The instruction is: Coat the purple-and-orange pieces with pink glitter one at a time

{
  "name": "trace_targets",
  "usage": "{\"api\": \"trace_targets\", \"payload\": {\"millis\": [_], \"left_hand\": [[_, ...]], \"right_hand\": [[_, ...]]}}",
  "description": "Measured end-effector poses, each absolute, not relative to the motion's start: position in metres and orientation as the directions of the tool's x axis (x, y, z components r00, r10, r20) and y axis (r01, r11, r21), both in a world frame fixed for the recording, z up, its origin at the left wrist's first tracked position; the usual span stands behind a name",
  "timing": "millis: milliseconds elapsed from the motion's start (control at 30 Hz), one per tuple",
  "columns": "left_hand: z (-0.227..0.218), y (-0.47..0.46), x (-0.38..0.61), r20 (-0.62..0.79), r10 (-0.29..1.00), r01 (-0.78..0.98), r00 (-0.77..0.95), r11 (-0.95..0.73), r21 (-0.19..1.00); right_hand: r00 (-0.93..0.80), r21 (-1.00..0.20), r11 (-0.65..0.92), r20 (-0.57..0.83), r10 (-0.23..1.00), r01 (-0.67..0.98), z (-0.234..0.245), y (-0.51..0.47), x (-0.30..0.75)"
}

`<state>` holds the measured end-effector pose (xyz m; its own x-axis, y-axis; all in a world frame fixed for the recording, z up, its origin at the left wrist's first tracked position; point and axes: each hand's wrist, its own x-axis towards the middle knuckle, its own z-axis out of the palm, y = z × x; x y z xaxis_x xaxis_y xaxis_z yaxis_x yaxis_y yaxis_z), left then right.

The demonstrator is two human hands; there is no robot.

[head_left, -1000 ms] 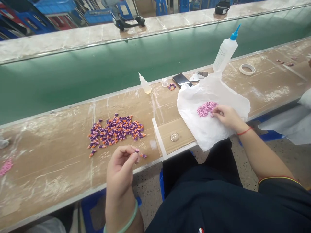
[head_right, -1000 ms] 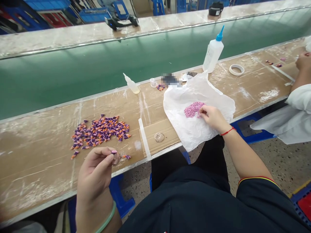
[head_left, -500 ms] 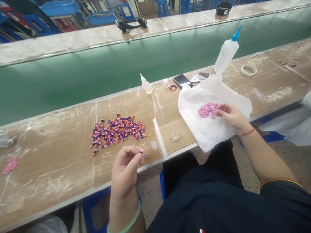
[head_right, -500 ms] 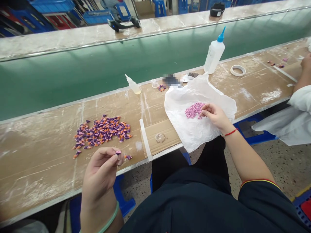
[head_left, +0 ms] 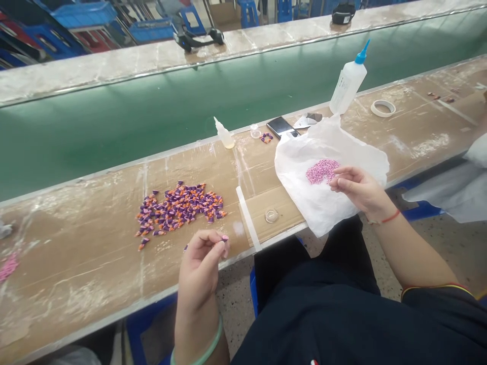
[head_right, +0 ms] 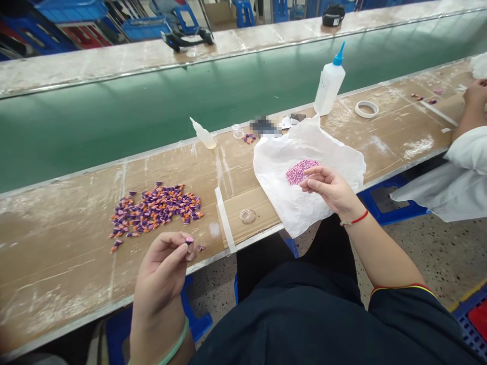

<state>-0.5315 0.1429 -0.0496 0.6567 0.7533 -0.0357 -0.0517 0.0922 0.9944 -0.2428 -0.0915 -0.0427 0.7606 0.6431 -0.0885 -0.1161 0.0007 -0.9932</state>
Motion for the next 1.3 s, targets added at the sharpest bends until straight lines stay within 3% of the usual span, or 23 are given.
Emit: {"api": "trace_targets", "payload": {"millis": [333,500,767,900,1033,1200,1300], "left_hand": [[-0.047,0.120,-0.507,-0.042,0.628,-0.050,0.777,0.128,0.990],[-0.032,0.094,-0.476,-0.014,0.484,-0.069,0.875,0.153,0.986],[-0.017,0.076,-0.446,-0.004,0.405,-0.127,0.914,0.297,0.947],[-0.019,0.074,-0.447,-0.025,0.405,-0.124,0.914,0.335,0.934],[-0.017,0.073,-0.449,0.010,0.450,-0.142,0.893,0.260,0.955],[-0.019,0.073,-0.449,0.089,0.499,-0.203,0.862,0.179,0.963],[-0.019,0.073,-0.450,0.184,0.541,-0.227,0.821,0.014,0.974]], "right_hand": [[0.673,-0.954,0.119,-0.103,0.733,-0.277,-0.029,-0.070,-0.281],[0.655,-0.918,0.237,-0.032,0.755,-0.318,-0.026,-0.052,-0.311],[0.595,-0.887,0.300,0.035,0.803,-0.351,-0.024,-0.041,-0.341],[0.605,-0.927,0.301,0.111,0.788,-0.222,-0.023,-0.042,-0.341],[0.596,-0.963,0.267,0.240,0.766,0.044,-0.016,-0.043,-0.339],[0.527,-0.860,0.249,0.476,0.704,0.445,-0.009,-0.043,-0.338],[0.507,-0.833,0.253,0.510,0.695,0.491,-0.009,-0.044,-0.340]]}}
